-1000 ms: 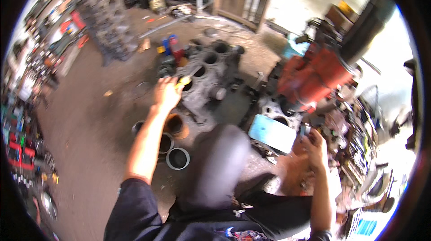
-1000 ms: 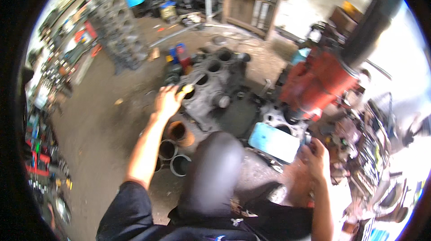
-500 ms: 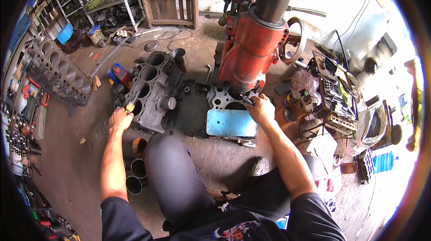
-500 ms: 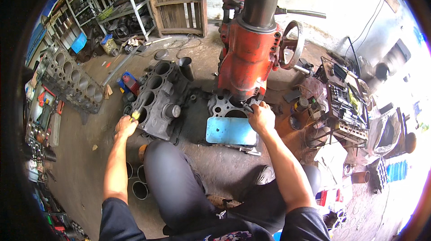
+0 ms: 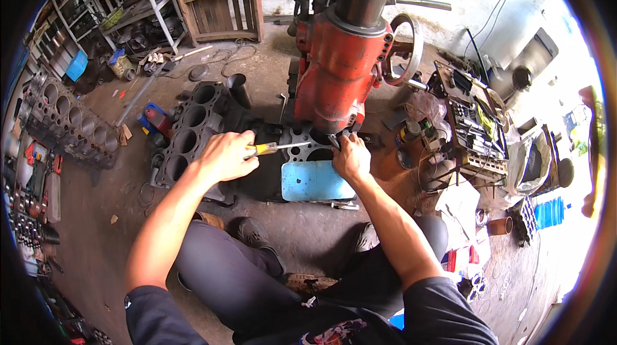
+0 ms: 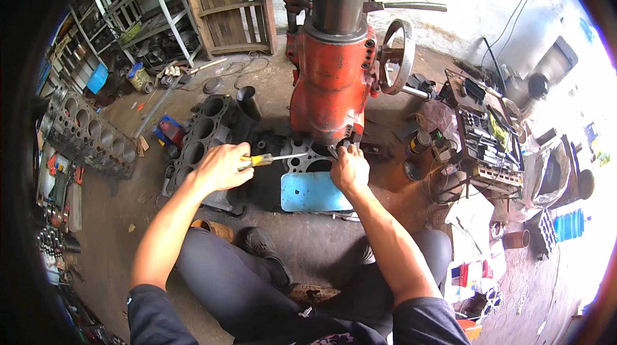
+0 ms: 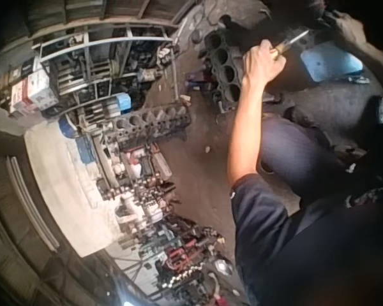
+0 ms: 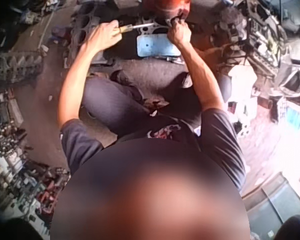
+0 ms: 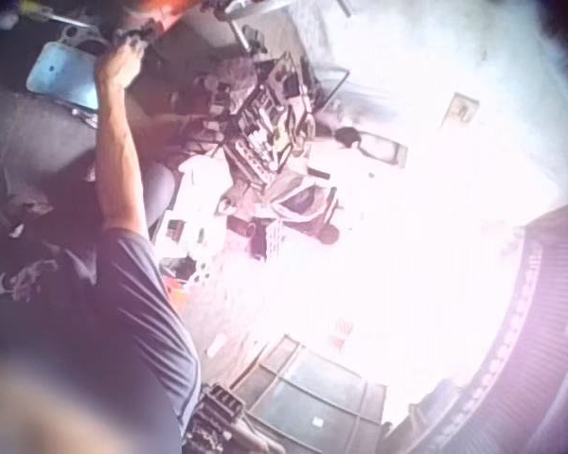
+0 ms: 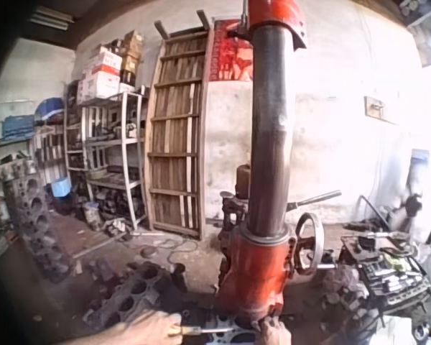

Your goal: The person removes a cylinder liner from an engine block using a hydraulic press and a screwdriver, then measures the bore with a dial bore gauge. They later insert a new cylinder liner into the block and secure it with a ring.

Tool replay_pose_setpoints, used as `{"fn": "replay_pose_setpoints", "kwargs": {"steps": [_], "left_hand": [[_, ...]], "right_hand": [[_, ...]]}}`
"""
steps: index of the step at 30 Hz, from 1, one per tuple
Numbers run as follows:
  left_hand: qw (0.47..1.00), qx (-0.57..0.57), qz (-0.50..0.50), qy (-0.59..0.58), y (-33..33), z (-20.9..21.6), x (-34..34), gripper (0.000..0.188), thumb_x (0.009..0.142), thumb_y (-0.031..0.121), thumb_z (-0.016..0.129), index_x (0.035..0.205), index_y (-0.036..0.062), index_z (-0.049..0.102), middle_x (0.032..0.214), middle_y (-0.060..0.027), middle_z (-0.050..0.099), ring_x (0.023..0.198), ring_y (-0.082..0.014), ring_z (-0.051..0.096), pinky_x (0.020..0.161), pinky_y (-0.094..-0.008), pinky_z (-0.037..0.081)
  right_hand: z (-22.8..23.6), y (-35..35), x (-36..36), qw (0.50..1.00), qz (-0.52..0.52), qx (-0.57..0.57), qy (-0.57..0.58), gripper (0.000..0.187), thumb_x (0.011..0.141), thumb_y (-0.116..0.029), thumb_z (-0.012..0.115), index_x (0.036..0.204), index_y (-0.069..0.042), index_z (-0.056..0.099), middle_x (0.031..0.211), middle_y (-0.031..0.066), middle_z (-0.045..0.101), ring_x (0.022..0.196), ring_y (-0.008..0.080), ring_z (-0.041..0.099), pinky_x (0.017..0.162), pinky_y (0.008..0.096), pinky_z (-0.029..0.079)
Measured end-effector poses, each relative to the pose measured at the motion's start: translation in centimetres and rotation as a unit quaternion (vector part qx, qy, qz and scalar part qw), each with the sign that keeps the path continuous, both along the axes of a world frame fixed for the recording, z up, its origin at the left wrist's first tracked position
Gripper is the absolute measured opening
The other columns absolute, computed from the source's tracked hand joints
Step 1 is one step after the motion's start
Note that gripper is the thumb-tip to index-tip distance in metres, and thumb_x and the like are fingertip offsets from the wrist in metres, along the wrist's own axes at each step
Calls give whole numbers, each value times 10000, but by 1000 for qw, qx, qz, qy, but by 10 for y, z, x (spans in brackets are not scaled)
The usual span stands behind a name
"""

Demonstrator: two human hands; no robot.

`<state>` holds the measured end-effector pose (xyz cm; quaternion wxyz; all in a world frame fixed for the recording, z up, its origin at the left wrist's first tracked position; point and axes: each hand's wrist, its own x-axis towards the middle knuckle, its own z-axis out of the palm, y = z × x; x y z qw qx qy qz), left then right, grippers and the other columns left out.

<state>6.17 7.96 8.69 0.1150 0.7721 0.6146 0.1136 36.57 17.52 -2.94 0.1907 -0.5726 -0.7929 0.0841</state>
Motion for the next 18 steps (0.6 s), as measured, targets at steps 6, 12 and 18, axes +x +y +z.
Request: {"fn": "replay_pose_setpoints", "kwargs": {"steps": [6,12,18], "left_hand": [[995,-71,-52,49,11,-33,22,296,772,266,691,894,14,594,764,-200,689,735,-409,695,689,-486,575],[999,-41,-30,4,21,-40,8,328,774,260,714,949,13,587,819,-221,691,792,-427,686,708,-493,561],[999,-37,-17,-23,36,-52,0,355,783,271,735,972,17,575,845,-233,682,815,-436,672,709,-500,542]], "right_hand": [[-1,-1,-1,1000,6,-5,5,283,835,-249,709,1014,-38,652,1056,183,627,1022,350,622,869,447,529],[0,4,3,1000,-8,4,16,267,833,-236,710,990,-31,643,1040,180,622,1019,365,614,872,456,524],[-5,2,-6,999,6,10,41,270,841,-248,713,963,-22,631,1030,188,613,1034,382,598,891,464,510]]}}
